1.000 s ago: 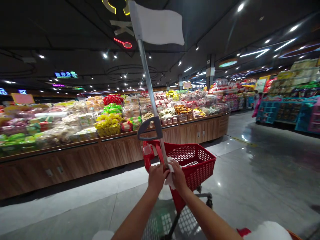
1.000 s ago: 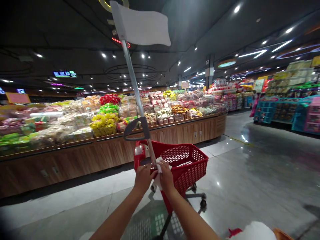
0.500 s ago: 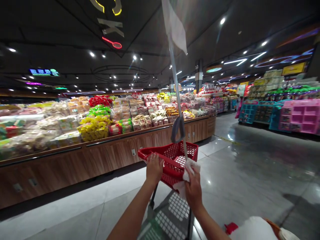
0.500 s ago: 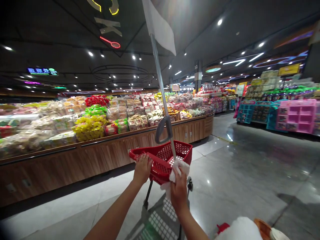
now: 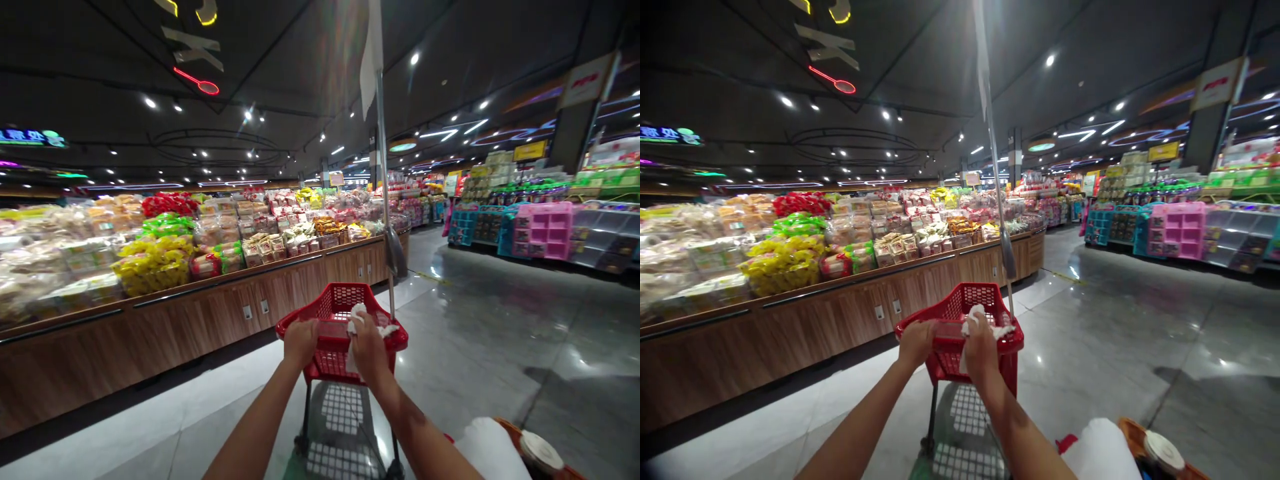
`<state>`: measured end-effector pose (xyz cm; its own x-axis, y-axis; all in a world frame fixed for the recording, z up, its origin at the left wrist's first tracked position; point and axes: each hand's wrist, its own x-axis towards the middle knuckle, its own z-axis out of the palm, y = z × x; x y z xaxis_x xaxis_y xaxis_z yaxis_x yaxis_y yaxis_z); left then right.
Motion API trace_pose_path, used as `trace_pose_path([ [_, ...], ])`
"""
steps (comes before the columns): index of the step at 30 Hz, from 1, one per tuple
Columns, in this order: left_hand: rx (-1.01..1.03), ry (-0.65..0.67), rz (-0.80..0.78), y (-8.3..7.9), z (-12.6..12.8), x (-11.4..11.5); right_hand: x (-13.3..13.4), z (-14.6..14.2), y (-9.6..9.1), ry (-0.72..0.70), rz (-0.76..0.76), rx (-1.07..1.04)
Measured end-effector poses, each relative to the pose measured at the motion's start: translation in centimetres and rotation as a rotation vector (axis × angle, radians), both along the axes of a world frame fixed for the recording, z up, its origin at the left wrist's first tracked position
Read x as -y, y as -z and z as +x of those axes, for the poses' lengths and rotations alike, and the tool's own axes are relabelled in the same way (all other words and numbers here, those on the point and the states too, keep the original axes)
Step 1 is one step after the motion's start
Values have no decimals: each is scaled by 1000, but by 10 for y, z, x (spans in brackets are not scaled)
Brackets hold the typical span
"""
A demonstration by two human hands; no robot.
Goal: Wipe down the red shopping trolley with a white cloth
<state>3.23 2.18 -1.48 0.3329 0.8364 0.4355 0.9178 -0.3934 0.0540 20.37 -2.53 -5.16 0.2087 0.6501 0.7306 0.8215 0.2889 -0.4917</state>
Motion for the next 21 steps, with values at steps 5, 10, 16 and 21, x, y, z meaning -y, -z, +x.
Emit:
trace_pose_path([
  [5, -48, -41, -43, 10, 27, 15, -12, -33, -26, -175, -136, 128],
  [10, -31, -66, -17, 9, 25, 22, 13, 12, -30, -87, -155, 346],
  [16, 30, -112, 41, 16, 28, 30, 29, 92, -8, 71, -169, 262],
  [21, 74, -164, 79, 19, 42, 32, 6, 41, -10, 16, -93, 140],
])
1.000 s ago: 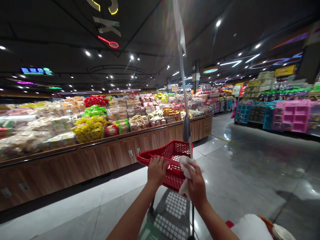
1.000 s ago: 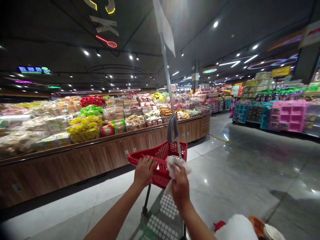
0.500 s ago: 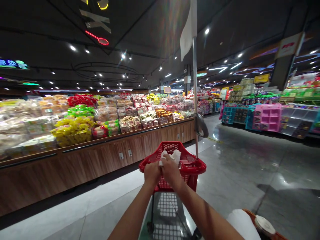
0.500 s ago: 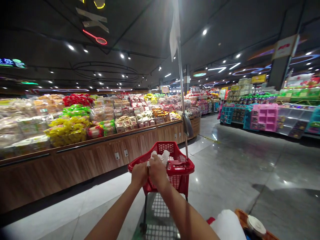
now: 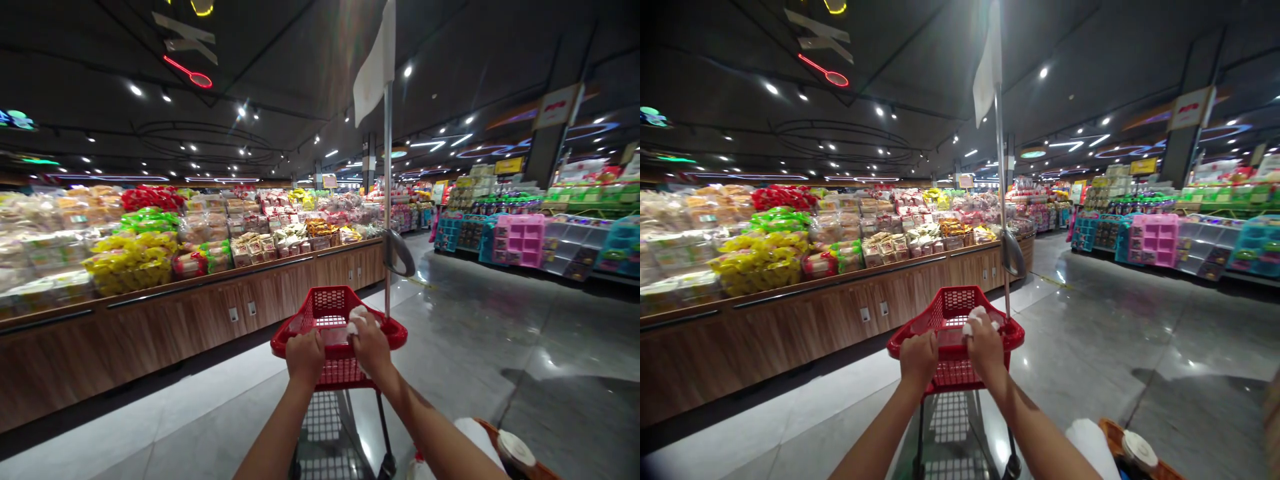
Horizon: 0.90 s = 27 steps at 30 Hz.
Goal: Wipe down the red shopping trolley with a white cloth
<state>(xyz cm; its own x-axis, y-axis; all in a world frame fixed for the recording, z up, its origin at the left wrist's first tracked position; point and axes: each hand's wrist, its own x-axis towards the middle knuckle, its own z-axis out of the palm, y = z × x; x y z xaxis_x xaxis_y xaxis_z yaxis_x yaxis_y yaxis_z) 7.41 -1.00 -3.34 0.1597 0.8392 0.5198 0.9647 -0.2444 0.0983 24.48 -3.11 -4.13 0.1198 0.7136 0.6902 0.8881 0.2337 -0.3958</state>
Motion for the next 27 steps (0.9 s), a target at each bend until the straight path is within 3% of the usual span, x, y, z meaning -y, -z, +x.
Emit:
trace_pose_path([
  [3, -4, 14, -27, 1, 4, -1, -13, -41, -6, -153, 112, 55],
  [6, -20, 80, -46, 2, -2, 0, -12, -49, -6, -241, 127, 116],
  [10, -80, 262, 12, 2, -31, -2, 1, 2, 10, -185, 66, 143],
  [13, -110, 387, 63, -2, -60, -10, 10, 50, 27, -79, 128, 146],
  [16, -105, 397, 13, -6, -75, -20, 9, 63, 32, -23, 186, 113],
  [18, -101, 342, -67, -5, -73, -25, 4, 49, 25, 0, 180, 47],
  [21, -111, 279, -97, -3, -61, -28, -10, 4, 5, -22, 123, -28],
  [25, -124, 269, -46, -2, -46, -27, -25, -60, -13, -206, 67, 3],
  [27, -131, 270, -30, -1, -42, -27, -28, -75, -15, -263, 54, 36],
])
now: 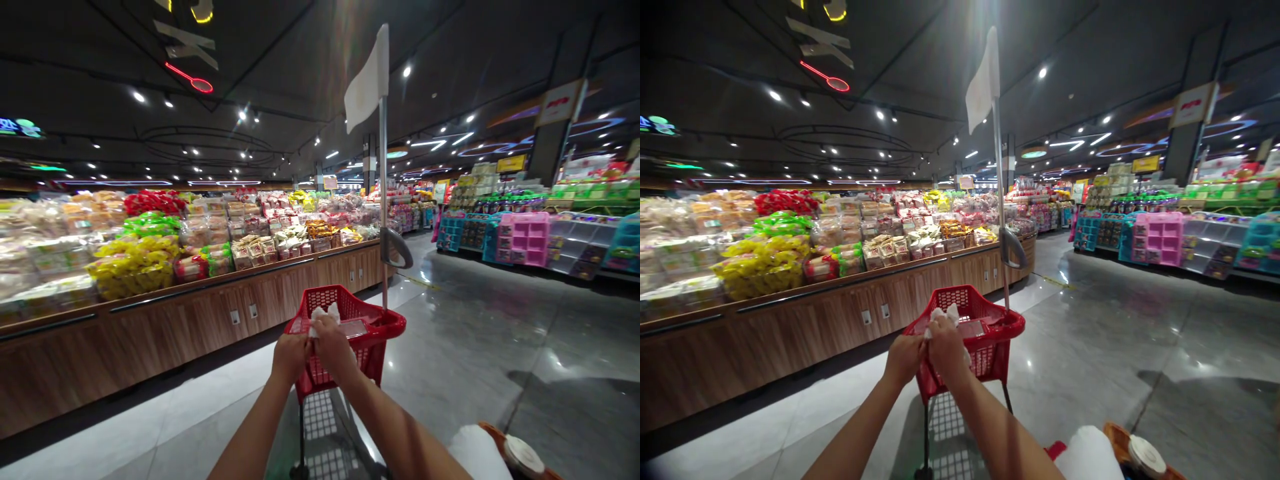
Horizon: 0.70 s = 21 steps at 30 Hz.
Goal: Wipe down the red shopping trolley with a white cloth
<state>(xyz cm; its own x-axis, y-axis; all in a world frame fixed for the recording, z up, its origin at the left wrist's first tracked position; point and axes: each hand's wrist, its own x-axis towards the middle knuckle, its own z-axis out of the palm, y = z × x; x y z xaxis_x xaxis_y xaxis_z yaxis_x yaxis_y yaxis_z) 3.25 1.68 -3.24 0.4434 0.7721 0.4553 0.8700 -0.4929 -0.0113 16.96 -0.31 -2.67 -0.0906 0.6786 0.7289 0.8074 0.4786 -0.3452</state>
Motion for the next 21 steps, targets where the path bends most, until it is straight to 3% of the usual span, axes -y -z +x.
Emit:
trace_pose_path([
  [3, -16, -10, 21, 1, 3, 3, 0, 20, 7, 5, -4, 65],
  [8, 4, -87, 74, 3, 6, 12, -3, 123, 26, 226, 28, -4],
  [10, 44, -121, 100, 6, 11, 16, -7, 147, 29, 262, 54, -41],
  [13, 80, -179, 114, 9, 22, 20, -11, 137, 28, 232, 66, -127],
  [16, 71, -217, 108, 9, 32, 23, -7, 91, 25, 162, 73, -171],
  [19, 51, -228, 106, 8, 34, 26, 0, 57, 23, -60, 111, -71],
  [21, 38, -210, 102, 8, 31, 28, -2, 59, 22, -152, 132, -2],
])
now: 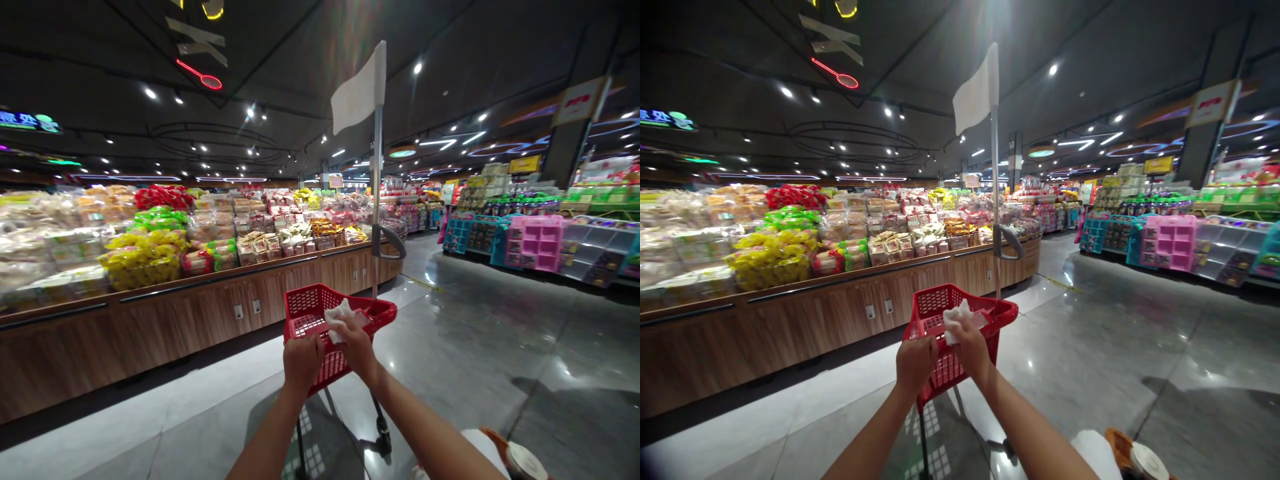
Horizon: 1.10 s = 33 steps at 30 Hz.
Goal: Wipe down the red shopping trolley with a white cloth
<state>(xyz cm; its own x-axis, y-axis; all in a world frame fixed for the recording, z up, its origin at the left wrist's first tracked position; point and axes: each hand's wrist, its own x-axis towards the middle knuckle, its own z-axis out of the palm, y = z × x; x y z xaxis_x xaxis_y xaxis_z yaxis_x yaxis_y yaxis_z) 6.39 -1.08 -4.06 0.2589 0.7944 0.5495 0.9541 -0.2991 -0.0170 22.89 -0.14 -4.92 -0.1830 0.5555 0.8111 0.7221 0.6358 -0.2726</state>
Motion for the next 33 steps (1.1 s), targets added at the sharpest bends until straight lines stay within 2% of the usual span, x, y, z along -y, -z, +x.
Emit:
trace_pose_path([
  [2, -2, 8, -8, 2, -4, 2, -10, 21, -2, 58, -31, 9],
  [5, 14, -36, 2, 4, -5, 6, -31, 63, -4, 247, -127, -61],
  [7, 27, -74, 16, 6, -3, 8, -39, 78, -3, 320, -165, -97],
  [9, 40, -107, 22, 6, 0, 8, -37, 73, 0, 356, -172, -126],
  [12, 56, -141, 23, 5, 2, 4, -20, 34, 7, 302, -127, -173],
  [15, 45, -115, 27, 3, -1, -2, -4, -7, 15, 17, -36, -132],
  [17, 28, -80, 37, 3, -5, -5, -4, -17, 17, -152, -22, -59],
  [18, 23, -64, 46, 3, -6, -6, -9, -14, 17, -170, -41, -38],
  [19, 22, -50, 57, 4, -8, -6, -16, -6, 15, -132, -81, -37],
  [23, 58, -46, 92, 8, -10, -1, -53, 48, 3, 199, -256, -151],
  [26, 75, -89, 105, 11, -4, 7, -65, 71, 1, 257, -260, -160],
  [29, 84, -133, 91, 10, 3, 13, -58, 65, 8, 265, -218, -167],
  [31, 90, -137, 72, 8, 8, 16, -46, 49, 11, 268, -196, -176],
  [33, 102, -121, 50, 6, 14, 18, -32, 28, 14, 214, -169, -156],
])
